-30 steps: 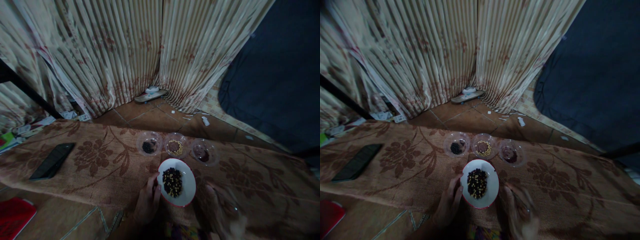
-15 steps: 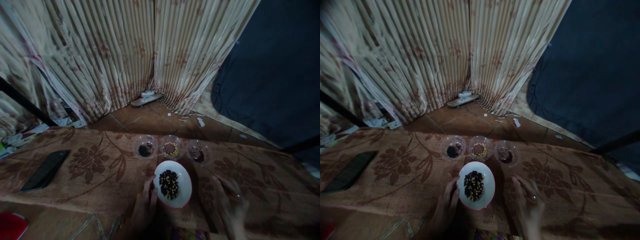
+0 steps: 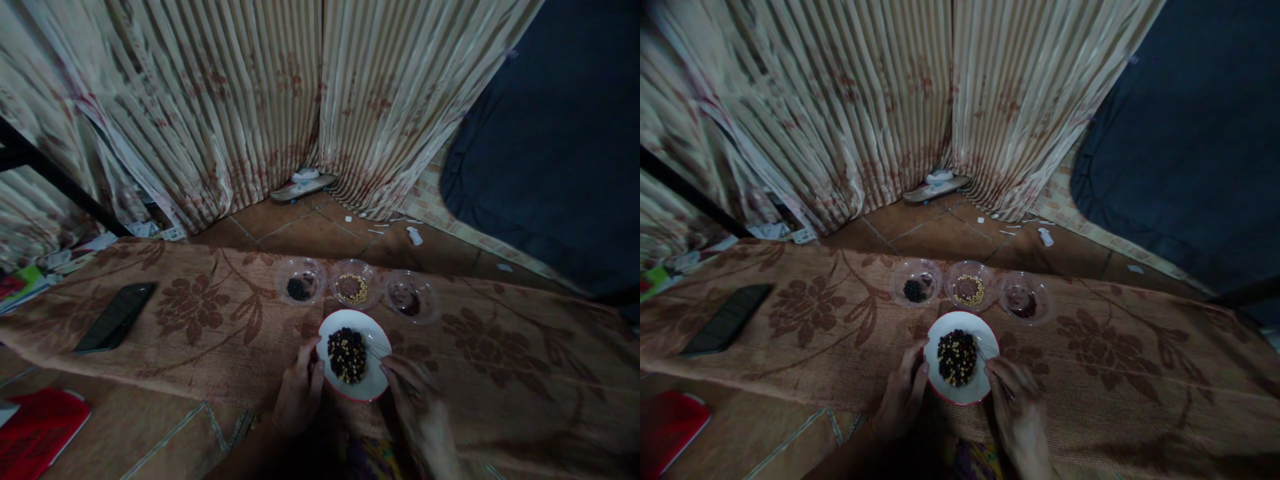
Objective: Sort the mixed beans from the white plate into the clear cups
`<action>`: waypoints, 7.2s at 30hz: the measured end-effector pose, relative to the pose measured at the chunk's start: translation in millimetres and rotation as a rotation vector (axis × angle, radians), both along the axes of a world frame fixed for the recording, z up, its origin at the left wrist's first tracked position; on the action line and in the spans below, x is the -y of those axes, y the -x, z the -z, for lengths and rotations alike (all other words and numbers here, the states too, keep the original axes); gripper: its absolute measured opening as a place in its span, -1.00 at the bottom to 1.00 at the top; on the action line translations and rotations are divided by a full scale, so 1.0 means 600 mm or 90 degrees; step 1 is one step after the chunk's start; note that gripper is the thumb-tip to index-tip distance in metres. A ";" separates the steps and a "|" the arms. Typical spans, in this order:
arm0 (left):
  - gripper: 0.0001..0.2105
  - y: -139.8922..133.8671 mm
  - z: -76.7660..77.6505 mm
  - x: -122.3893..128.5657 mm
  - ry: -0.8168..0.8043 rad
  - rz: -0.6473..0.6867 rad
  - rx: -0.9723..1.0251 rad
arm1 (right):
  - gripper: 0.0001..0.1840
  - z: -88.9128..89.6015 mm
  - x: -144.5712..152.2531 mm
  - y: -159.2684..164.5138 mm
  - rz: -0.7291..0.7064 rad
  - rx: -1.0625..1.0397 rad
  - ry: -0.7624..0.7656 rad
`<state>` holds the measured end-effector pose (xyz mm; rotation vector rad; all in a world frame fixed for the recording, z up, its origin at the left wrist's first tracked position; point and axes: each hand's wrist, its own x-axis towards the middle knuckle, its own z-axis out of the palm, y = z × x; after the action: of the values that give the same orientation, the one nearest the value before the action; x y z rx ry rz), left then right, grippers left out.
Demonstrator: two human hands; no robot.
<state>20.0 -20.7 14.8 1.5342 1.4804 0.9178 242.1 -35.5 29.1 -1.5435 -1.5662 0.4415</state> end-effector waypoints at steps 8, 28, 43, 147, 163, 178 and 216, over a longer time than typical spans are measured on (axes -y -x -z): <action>-0.64 -0.001 0.007 0.000 -0.024 0.011 0.018 | -0.74 -0.027 0.007 0.005 0.046 -0.075 0.033; -0.64 0.001 0.014 0.000 -0.039 0.027 0.011 | -0.75 -0.018 0.011 0.005 0.071 -0.071 0.074; -0.65 0.002 0.012 0.000 -0.030 0.036 0.005 | -0.70 -0.002 0.009 0.014 0.072 -0.097 0.117; -0.65 0.002 0.011 0.000 -0.047 0.038 0.006 | -0.69 0.007 0.013 0.004 0.095 -0.059 0.048; -0.65 0.002 0.013 0.000 -0.039 0.034 -0.001 | -0.72 0.009 0.023 -0.001 0.070 -0.030 0.034; -0.65 0.001 0.010 -0.001 -0.046 0.024 0.001 | -0.81 0.020 0.028 -0.008 0.031 0.031 -0.011; -0.63 0.002 0.010 0.000 -0.035 0.033 0.010 | -0.80 0.017 0.022 -0.009 0.025 0.015 -0.027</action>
<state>19.0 -20.6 8.6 1.5948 1.4080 0.9444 247.3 -48.7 18.6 -1.5490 -1.5512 0.3665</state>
